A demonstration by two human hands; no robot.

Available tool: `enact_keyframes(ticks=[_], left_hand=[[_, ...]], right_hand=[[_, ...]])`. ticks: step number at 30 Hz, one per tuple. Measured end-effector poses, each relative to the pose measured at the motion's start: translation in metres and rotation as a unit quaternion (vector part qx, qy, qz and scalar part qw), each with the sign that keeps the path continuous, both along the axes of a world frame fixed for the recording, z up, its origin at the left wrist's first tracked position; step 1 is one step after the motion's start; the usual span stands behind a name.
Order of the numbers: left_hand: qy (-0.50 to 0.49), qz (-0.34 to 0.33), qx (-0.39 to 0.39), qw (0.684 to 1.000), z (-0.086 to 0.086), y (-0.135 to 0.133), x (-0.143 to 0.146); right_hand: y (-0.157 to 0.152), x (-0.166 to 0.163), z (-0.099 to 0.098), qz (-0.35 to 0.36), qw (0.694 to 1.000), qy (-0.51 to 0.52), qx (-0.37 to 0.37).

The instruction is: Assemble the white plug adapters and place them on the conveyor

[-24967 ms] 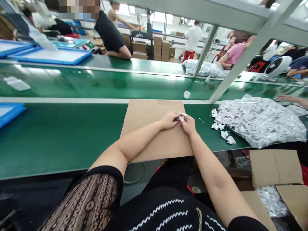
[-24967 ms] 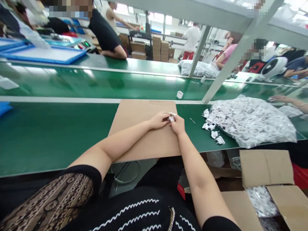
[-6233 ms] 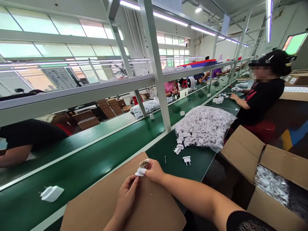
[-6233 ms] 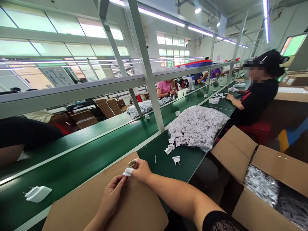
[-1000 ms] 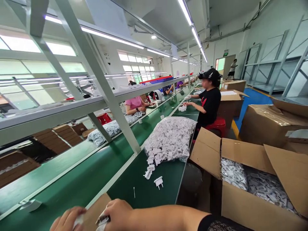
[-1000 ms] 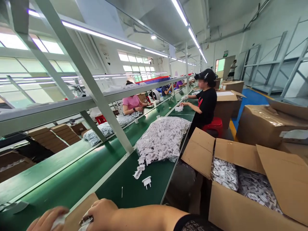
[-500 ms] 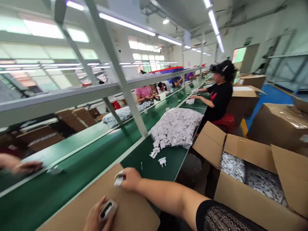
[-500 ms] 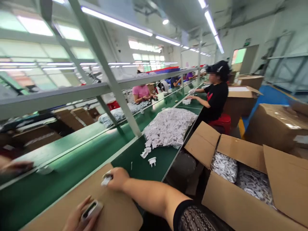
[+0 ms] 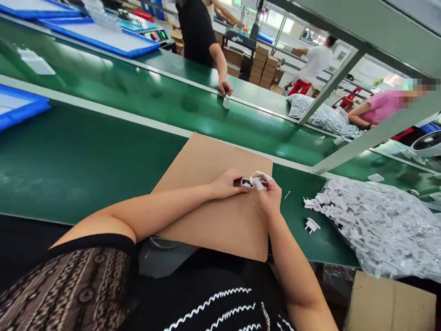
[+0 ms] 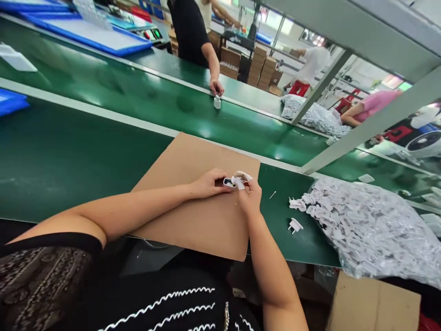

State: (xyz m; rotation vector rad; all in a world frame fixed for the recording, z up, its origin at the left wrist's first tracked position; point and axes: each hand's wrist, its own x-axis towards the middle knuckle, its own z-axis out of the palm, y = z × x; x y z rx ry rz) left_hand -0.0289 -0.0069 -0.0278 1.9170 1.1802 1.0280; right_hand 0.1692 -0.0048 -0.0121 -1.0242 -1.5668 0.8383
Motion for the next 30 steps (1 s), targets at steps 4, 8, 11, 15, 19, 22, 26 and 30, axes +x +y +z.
enact_keyframes(ticks=[4,8,11,15,19,22,26,30], left_hand=[[0.010,-0.016,0.027,0.999,0.002,0.000,0.000],[0.005,-0.019,0.032,0.999,0.004,0.001,-0.001],[-0.004,-0.017,0.027,0.999,0.007,-0.001,-0.001],[-0.010,-0.020,0.016,1.000,0.010,-0.003,-0.001],[-0.005,-0.023,0.019,1.000,0.011,-0.004,-0.002],[-0.008,-0.026,0.022,0.999,0.011,-0.004,-0.002],[-0.011,-0.030,0.018,0.999,0.011,-0.005,-0.002],[-0.008,-0.033,0.017,0.999,0.010,-0.004,-0.003]], right_hand=[[-0.010,-0.001,0.008,0.010,0.979,-0.155,0.129],[-0.010,-0.001,0.017,0.011,0.956,-0.204,0.209],[-0.010,-0.003,0.020,0.006,0.947,-0.214,0.239],[-0.008,-0.006,0.018,0.027,0.940,-0.240,0.242],[-0.005,-0.006,0.016,0.032,0.931,-0.268,0.246],[-0.005,-0.005,0.016,0.029,0.917,-0.296,0.265],[-0.006,-0.006,0.017,0.012,0.912,-0.293,0.286],[-0.004,-0.005,0.015,0.017,0.913,-0.289,0.287]])
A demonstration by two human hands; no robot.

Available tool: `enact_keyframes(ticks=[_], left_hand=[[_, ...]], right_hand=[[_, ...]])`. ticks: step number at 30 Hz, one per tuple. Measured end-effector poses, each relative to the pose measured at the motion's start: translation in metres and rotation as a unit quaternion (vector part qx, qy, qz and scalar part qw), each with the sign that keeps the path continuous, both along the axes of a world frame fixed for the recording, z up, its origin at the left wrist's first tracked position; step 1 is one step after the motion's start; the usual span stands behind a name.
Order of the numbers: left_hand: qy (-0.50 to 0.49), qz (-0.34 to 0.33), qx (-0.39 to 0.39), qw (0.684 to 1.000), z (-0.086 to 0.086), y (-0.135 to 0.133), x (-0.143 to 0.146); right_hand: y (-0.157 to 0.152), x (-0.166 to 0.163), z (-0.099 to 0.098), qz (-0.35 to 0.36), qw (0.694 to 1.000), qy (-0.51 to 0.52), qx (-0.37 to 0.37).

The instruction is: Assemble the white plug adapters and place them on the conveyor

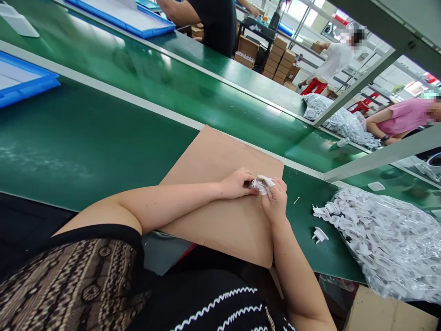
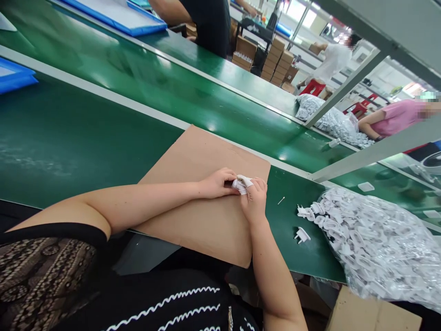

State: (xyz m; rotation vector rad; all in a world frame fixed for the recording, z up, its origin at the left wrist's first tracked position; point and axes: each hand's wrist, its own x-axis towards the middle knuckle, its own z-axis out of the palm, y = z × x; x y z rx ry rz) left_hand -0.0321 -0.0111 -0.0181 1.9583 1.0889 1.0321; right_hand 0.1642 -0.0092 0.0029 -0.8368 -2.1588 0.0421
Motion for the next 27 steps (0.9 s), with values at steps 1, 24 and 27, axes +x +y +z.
enact_keyframes(ticks=[1,24,27], left_hand=[[0.000,0.002,0.000,1.000,-0.0003,0.0003,-0.0002],[-0.001,-0.001,0.003,1.000,0.0016,0.0002,-0.0001],[0.002,0.004,0.003,1.000,0.0017,0.0000,0.0002]], right_hand=[[0.0004,0.0004,-0.0006,0.002,1.000,0.001,-0.004],[-0.0004,-0.0027,0.0057,-0.022,0.999,-0.030,-0.031],[-0.0015,-0.0030,0.0077,-0.029,0.998,-0.045,-0.028]])
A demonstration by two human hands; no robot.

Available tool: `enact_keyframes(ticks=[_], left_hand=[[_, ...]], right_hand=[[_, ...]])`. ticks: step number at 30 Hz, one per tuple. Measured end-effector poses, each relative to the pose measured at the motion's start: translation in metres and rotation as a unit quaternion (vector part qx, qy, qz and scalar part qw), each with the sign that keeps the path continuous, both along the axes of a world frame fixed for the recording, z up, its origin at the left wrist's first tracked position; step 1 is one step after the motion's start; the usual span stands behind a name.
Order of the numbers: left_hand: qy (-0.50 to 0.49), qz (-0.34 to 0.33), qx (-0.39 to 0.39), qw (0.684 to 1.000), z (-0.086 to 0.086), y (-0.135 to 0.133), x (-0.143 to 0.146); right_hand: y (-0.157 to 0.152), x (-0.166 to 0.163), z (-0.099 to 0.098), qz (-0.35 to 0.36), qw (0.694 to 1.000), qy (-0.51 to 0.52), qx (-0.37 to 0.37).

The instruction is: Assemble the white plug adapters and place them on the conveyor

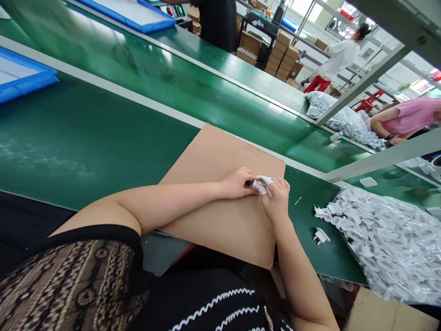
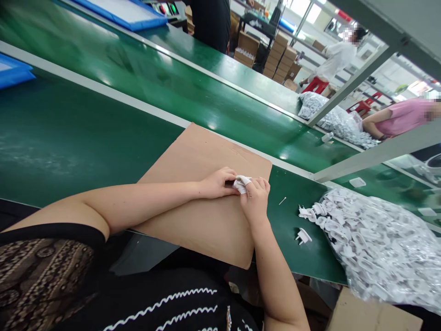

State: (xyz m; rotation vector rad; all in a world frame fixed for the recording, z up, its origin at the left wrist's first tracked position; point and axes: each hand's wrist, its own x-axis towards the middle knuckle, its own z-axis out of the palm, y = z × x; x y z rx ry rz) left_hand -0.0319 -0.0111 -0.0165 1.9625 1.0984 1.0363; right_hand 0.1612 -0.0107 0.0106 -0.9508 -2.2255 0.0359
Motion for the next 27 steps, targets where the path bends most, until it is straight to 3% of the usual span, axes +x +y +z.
enact_keyframes(ticks=[15,21,24,27], left_hand=[[-0.001,0.017,-0.002,1.000,-0.005,0.000,0.003],[0.007,0.011,0.009,1.000,0.000,-0.008,0.006],[0.023,0.031,-0.009,0.999,0.002,-0.014,0.008],[0.053,0.031,-0.024,0.998,0.007,-0.014,0.008]], right_hand=[[-0.001,0.000,-0.016,-0.064,0.998,-0.001,-0.007],[-0.016,-0.003,-0.020,-0.083,0.990,0.108,-0.034],[-0.009,0.014,-0.021,-0.177,0.968,0.179,-0.011],[0.009,0.043,-0.025,-0.352,0.916,0.191,-0.012]])
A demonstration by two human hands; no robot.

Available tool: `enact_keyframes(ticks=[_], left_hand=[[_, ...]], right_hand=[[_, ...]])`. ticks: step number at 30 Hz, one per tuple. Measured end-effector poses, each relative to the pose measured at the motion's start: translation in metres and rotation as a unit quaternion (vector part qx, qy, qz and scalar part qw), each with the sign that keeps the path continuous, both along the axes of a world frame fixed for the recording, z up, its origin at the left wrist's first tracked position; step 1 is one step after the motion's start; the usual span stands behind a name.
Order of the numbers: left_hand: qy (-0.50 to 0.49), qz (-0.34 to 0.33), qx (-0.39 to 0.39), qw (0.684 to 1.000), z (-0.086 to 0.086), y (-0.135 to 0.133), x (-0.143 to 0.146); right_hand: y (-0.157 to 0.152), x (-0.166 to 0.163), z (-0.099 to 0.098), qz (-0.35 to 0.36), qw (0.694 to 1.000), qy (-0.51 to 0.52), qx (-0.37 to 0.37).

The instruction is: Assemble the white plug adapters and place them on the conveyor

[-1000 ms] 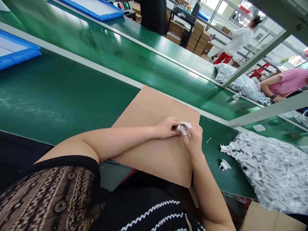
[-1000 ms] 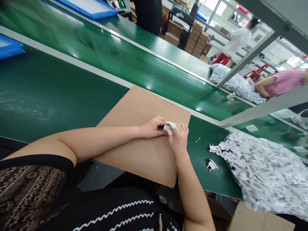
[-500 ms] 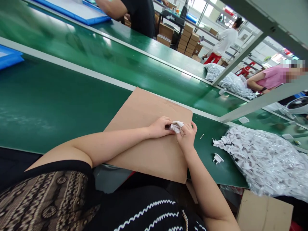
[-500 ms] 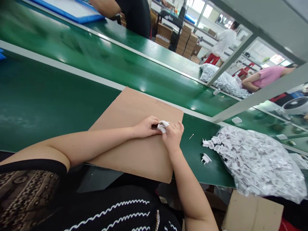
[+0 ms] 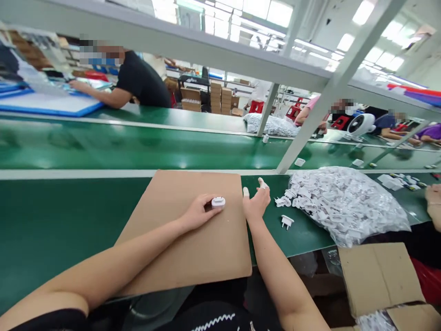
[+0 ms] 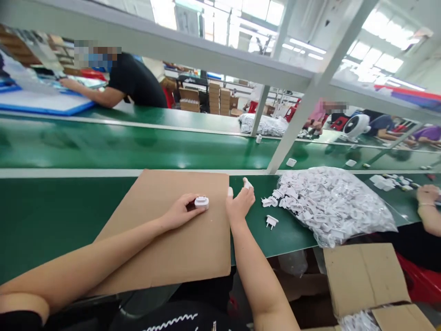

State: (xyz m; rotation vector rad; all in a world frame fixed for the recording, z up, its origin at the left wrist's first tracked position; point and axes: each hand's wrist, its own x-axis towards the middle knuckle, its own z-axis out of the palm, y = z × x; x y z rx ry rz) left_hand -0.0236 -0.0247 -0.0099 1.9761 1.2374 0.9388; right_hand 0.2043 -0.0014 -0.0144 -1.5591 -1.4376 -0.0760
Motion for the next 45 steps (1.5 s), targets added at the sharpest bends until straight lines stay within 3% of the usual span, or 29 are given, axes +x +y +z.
enact_keyframes(ticks=[3,6,10,14,18,21,24,27,30,33,36,40,45], left_hand=[[0.061,-0.050,-0.048,0.996,0.012,0.015,0.000],[0.106,-0.043,-0.047,0.992,0.024,0.047,-0.001],[0.134,0.080,-0.016,0.988,0.028,0.112,-0.009],[0.180,0.212,-0.002,0.960,0.018,0.171,-0.030],[0.237,0.295,-0.021,0.926,0.004,0.204,-0.055],[0.256,0.306,-0.085,0.913,-0.003,0.214,-0.065],[0.239,0.372,-0.068,0.894,-0.002,0.208,-0.061],[0.198,0.427,0.093,0.877,0.001,0.180,-0.044],[0.153,0.314,0.180,0.920,-0.003,0.131,-0.021],[0.095,0.158,0.135,0.974,-0.017,0.076,0.004],[0.044,0.047,0.080,0.995,-0.034,0.037,0.027],[0.024,-0.011,0.038,0.999,-0.047,0.025,0.041],[-0.052,-0.028,-0.017,0.998,-0.045,0.034,0.036]], right_hand=[[0.016,0.024,-0.006,-0.117,0.988,0.019,-0.095],[0.023,0.035,-0.013,-0.125,0.977,0.012,-0.172],[0.023,0.034,-0.019,-0.065,0.981,-0.020,-0.184],[0.024,0.031,-0.023,-0.049,0.987,-0.012,-0.154],[0.026,0.031,-0.027,-0.029,0.990,-0.002,-0.141],[0.026,0.030,-0.028,-0.017,0.988,0.008,-0.151],[0.026,0.030,-0.026,-0.013,0.989,0.022,-0.145],[0.025,0.032,-0.023,-0.020,0.989,0.036,-0.142],[0.023,0.034,-0.020,-0.020,0.982,0.036,-0.182],[0.022,0.035,-0.020,0.005,0.979,0.027,-0.203],[0.021,0.036,-0.021,0.024,0.979,0.026,-0.201],[0.021,0.036,-0.021,0.052,0.978,0.052,-0.197],[0.021,0.030,-0.019,0.117,0.968,0.153,-0.160]])
